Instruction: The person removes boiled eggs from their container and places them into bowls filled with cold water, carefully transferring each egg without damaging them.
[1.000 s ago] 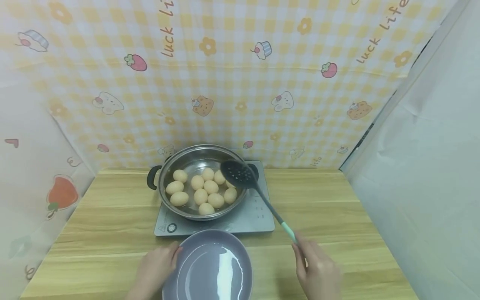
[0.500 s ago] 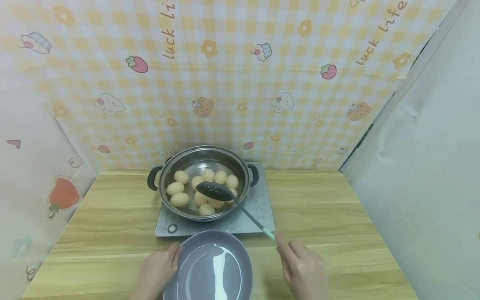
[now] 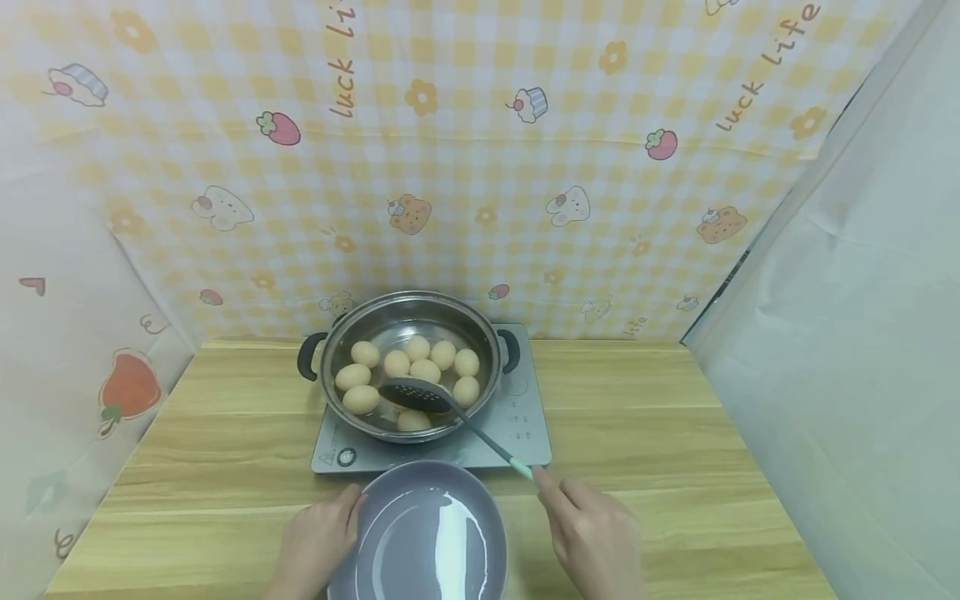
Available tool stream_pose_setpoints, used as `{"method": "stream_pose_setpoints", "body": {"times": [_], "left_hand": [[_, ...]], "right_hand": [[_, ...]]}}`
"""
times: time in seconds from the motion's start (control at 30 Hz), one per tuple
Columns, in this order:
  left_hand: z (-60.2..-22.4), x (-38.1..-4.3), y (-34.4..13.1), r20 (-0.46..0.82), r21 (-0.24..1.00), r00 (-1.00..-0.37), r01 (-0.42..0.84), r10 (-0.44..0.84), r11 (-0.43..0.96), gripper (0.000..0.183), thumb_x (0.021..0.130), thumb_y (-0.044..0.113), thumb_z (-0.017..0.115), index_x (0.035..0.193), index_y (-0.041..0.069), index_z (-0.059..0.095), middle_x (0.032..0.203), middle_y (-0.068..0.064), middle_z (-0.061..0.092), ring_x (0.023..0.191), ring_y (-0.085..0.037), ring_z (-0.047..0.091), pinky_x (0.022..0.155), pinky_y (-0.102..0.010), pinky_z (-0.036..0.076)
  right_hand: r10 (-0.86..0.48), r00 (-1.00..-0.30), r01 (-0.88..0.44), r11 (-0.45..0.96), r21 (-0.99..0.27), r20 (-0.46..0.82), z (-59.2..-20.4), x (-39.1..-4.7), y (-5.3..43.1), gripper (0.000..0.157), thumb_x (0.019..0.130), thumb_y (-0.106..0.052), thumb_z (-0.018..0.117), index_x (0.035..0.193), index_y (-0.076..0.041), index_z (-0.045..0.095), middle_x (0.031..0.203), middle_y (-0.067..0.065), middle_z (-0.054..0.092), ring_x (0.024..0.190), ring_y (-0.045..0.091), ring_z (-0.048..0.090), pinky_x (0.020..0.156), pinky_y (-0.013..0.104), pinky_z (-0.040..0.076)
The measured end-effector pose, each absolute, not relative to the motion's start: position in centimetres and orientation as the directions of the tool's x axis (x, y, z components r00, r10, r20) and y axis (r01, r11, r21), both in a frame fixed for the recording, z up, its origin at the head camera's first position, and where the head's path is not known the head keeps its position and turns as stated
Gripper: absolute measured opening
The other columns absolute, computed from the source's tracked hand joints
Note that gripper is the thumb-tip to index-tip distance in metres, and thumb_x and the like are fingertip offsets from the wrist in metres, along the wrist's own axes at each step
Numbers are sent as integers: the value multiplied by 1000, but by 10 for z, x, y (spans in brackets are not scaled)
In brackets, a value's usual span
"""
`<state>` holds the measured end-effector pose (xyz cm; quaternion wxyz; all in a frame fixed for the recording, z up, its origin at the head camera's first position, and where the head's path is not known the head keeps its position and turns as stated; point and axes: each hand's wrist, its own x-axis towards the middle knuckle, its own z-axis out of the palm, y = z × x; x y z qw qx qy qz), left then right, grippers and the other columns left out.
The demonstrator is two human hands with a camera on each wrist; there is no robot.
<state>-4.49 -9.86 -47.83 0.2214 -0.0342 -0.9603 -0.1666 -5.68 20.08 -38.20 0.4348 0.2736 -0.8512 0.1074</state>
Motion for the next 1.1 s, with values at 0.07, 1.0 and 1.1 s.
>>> {"method": "stream_pose_setpoints", "body": {"times": [0.07, 1.0, 1.1], "left_hand": [[-479, -44, -98, 435, 306, -900, 137, -10, 942, 21, 78, 16, 65, 65, 12, 48, 49, 1, 47, 39, -25, 49, 35, -33, 29], [-473, -91, -102, 416, 26, -834, 410, 363, 912, 23, 84, 27, 60, 71, 11, 49, 44, 3, 42, 36, -16, 43, 34, -29, 29], [-474, -95, -97, 415, 51, -828, 437, 379, 898, 24, 84, 26, 61, 69, 12, 49, 44, 3, 43, 36, -16, 43, 35, -28, 29]], "right_hand": [[-378, -485, -563, 825, 50, 789, -384, -58, 201, 39, 96, -34, 39, 88, -16, 73, 57, -12, 30, 48, -3, 14, 41, 13, 15], [-418, -681, -591, 799, -114, 601, -371, -77, 207, 19, 75, -21, 68, 93, -16, 71, 57, -17, 50, 45, -10, 21, 39, 10, 15], [-398, -720, -577, 798, -172, 568, -369, -76, 206, 25, 67, -16, 75, 92, -14, 71, 53, -17, 46, 44, -11, 19, 38, 10, 16]]}}
